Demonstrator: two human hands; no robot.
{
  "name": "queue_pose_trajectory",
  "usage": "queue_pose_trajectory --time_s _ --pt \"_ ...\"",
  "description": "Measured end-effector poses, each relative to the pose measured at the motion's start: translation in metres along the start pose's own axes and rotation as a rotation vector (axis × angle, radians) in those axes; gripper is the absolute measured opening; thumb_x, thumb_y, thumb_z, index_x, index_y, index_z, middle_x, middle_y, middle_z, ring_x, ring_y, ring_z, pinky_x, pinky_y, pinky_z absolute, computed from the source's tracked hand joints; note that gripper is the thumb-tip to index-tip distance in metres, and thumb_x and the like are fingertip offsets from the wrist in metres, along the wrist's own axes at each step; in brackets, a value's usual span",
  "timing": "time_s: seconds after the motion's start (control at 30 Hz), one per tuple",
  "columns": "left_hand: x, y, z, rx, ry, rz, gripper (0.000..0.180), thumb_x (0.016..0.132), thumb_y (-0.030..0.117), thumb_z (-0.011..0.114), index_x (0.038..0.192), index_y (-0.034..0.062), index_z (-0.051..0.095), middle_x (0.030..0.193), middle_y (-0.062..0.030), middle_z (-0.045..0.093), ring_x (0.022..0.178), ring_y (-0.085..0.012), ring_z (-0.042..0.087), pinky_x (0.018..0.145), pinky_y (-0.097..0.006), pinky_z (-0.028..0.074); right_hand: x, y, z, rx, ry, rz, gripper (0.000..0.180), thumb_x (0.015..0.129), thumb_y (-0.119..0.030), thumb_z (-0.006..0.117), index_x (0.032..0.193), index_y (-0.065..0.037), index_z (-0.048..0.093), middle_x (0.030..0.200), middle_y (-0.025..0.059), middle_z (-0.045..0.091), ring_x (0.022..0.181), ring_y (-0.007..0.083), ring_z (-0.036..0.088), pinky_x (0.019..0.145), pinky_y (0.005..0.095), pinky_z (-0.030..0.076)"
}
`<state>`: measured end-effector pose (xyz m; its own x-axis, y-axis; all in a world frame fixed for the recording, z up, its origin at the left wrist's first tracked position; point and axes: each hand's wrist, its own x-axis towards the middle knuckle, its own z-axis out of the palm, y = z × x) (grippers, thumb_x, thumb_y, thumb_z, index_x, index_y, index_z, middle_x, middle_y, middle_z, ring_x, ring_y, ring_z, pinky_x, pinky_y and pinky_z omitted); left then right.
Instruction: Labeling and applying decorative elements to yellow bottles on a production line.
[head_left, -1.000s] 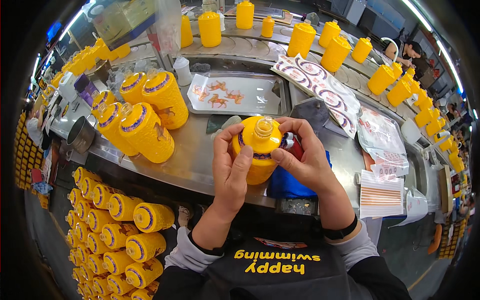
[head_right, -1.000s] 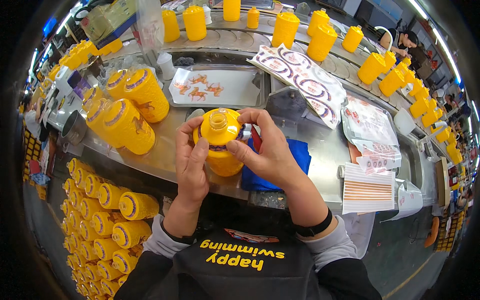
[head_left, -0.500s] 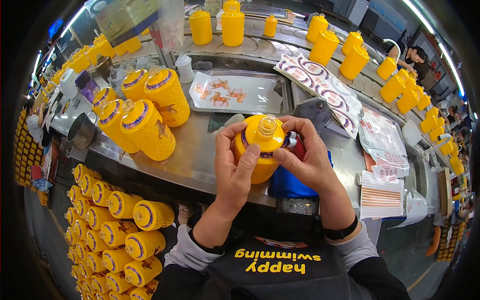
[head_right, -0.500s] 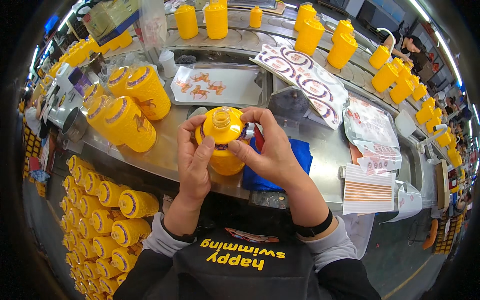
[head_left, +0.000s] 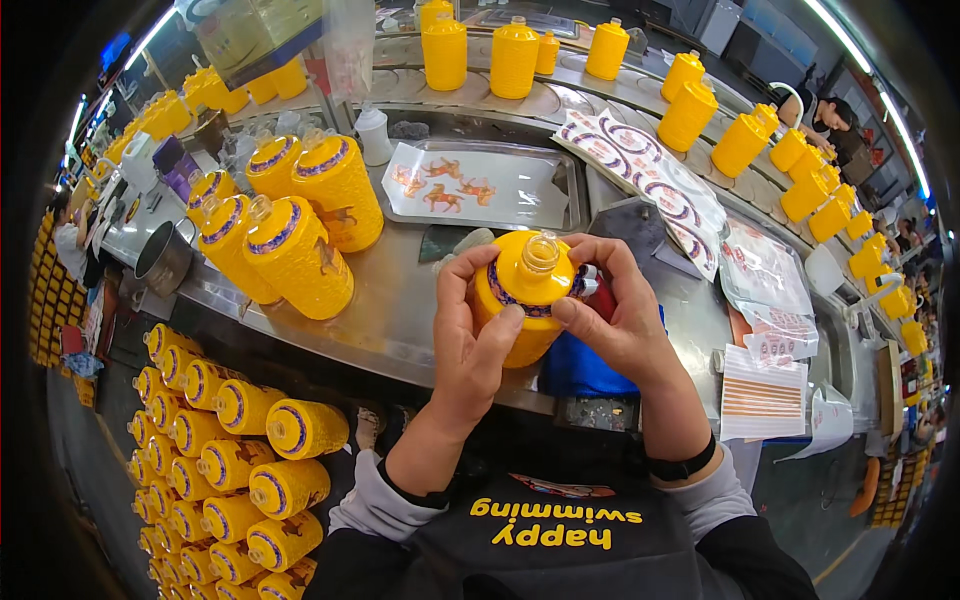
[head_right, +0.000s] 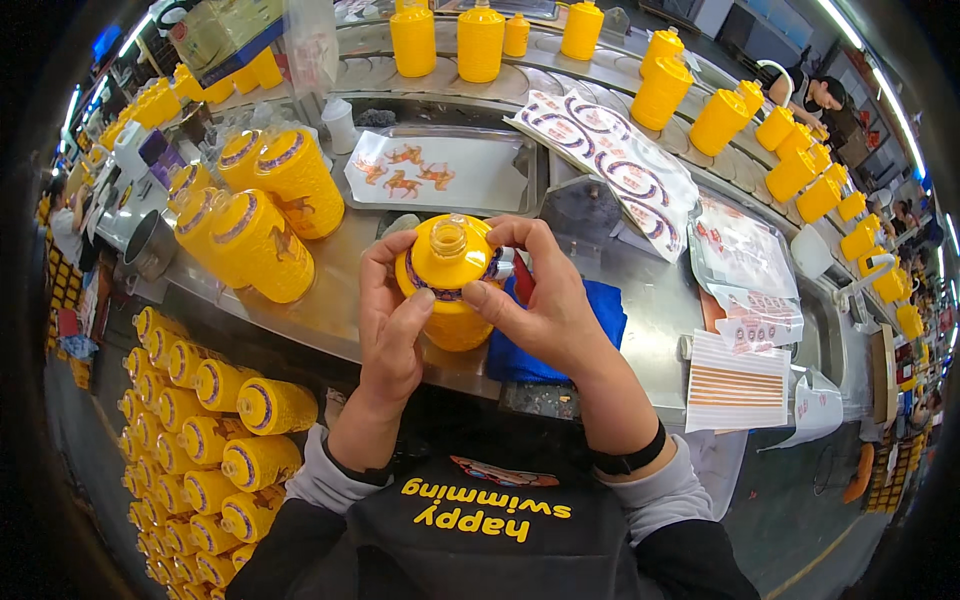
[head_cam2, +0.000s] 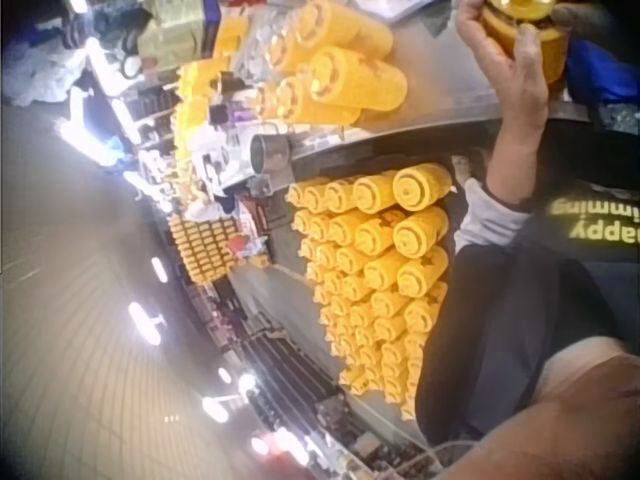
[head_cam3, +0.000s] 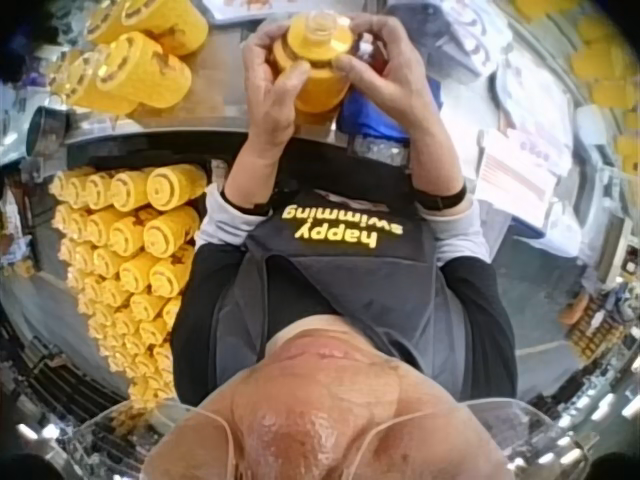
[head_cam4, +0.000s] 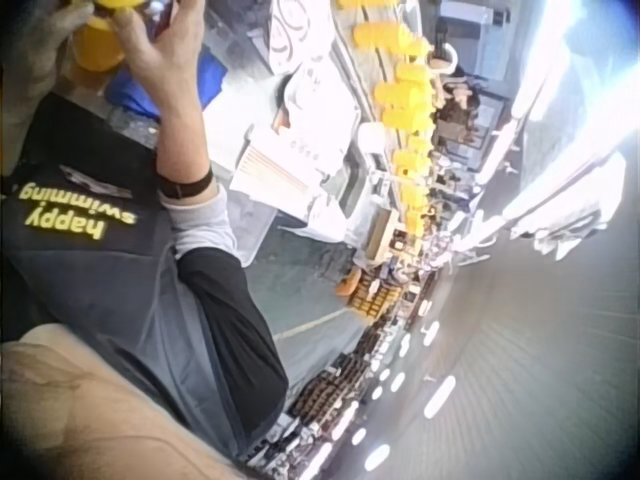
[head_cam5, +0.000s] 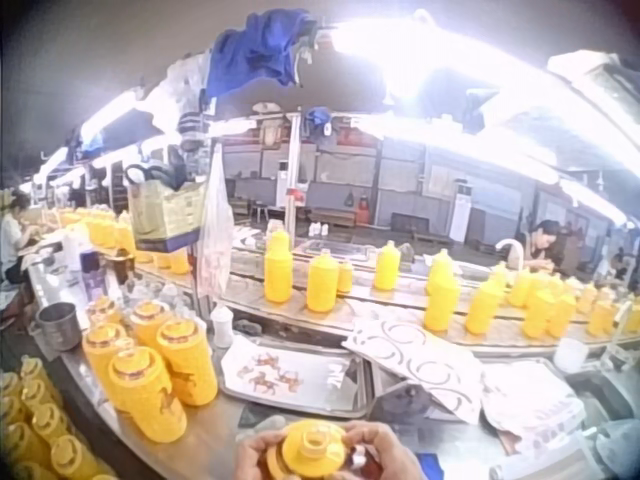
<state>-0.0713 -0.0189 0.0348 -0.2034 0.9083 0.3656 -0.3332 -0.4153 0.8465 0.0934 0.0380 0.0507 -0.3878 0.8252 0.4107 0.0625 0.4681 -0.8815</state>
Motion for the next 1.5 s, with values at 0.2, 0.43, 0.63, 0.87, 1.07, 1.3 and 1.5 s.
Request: queue_pose_trajectory --time_s 0.2,0.43,0.63,0.87,1.07,1.3,1.5 --pt "-0.001 0.000 -0.001 0.009 -0.001 -0.011 0.050 0.087 0.005 0.055 0.134 0.0006 0.037 0.127 -0.0122 0.046 0.120 -0.0180 0.047 0.107 -0.033 0.037 -0.001 0.004 -0.001 -0.010 -0.008 0.000 0.050 0.084 -0.031 0.076 0.116 -0.004 0.049 0.118 0.0109 0.059 0.098 0.0154 0.055 0.084 0.0268 0.045" --pt "0.000 0.002 0.001 -0.022 -0.007 -0.017 0.049 0.088 0.005 0.055 0.133 0.0007 0.038 0.127 -0.0124 0.047 0.120 -0.0179 0.047 0.107 -0.033 0.037 -0.001 0.001 -0.001 0.005 -0.018 0.010 0.049 0.084 -0.029 0.077 0.116 -0.004 0.049 0.120 0.0113 0.058 0.100 0.0163 0.055 0.085 0.0276 0.046" --pt "-0.001 0.001 0.001 -0.007 -0.001 -0.014 0.048 0.089 0.005 0.054 0.133 0.0006 0.038 0.127 -0.0120 0.047 0.120 -0.0179 0.047 0.107 -0.033 0.037 -0.001 0.001 0.000 0.034 -0.015 0.000 0.049 0.085 -0.029 0.076 0.116 -0.004 0.048 0.121 0.0131 0.058 0.108 0.0203 0.055 0.093 0.0313 0.045" --pt "-0.001 0.000 -0.001 -0.017 -0.004 -0.026 0.048 0.088 0.005 0.055 0.133 0.0008 0.038 0.127 -0.0120 0.046 0.120 -0.0179 0.048 0.107 -0.033 0.037 -0.001 -0.003 0.000 0.017 -0.028 0.021 0.049 0.085 -0.028 0.077 0.116 -0.004 0.048 0.122 0.0135 0.058 0.108 0.0204 0.055 0.094 0.0317 0.044" --pt "-0.001 0.001 0.001 0.034 0.006 0.009 0.048 0.088 0.006 0.056 0.133 0.0006 0.038 0.126 -0.0118 0.047 0.119 -0.0178 0.048 0.106 -0.032 0.038 -0.001 0.000 0.000 0.030 -0.027 0.006 0.048 0.085 -0.027 0.076 0.116 -0.004 0.048 0.122 0.0136 0.058 0.109 0.0203 0.055 0.094 0.0318 0.044" --pt "-0.002 -0.003 0.000 0.070 0.009 0.018 0.047 0.089 0.007 0.056 0.132 -0.0001 0.040 0.126 -0.0114 0.047 0.118 -0.0169 0.048 0.106 -0.032 0.038 -0.002 -0.002 -0.001 0.023 -0.020 0.023 0.047 0.085 -0.027 0.076 0.117 -0.004 0.049 0.122 0.0136 0.058 0.108 0.0204 0.056 0.094 0.0316 0.045" --pt "-0.027 -0.015 -0.010 0.683 0.118 0.387 0.041 0.091 0.016 0.061 0.127 0.0014 0.048 0.122 -0.0186 0.053 0.118 -0.0327 0.048 0.110 -0.047 0.033 -0.001 -0.002 -0.002 -0.006 -0.019 0.004 0.048 0.085 -0.027 0.076 0.117 -0.003 0.050 0.120 0.0126 0.059 0.107 0.0185 0.056 0.091 0.0301 0.045"
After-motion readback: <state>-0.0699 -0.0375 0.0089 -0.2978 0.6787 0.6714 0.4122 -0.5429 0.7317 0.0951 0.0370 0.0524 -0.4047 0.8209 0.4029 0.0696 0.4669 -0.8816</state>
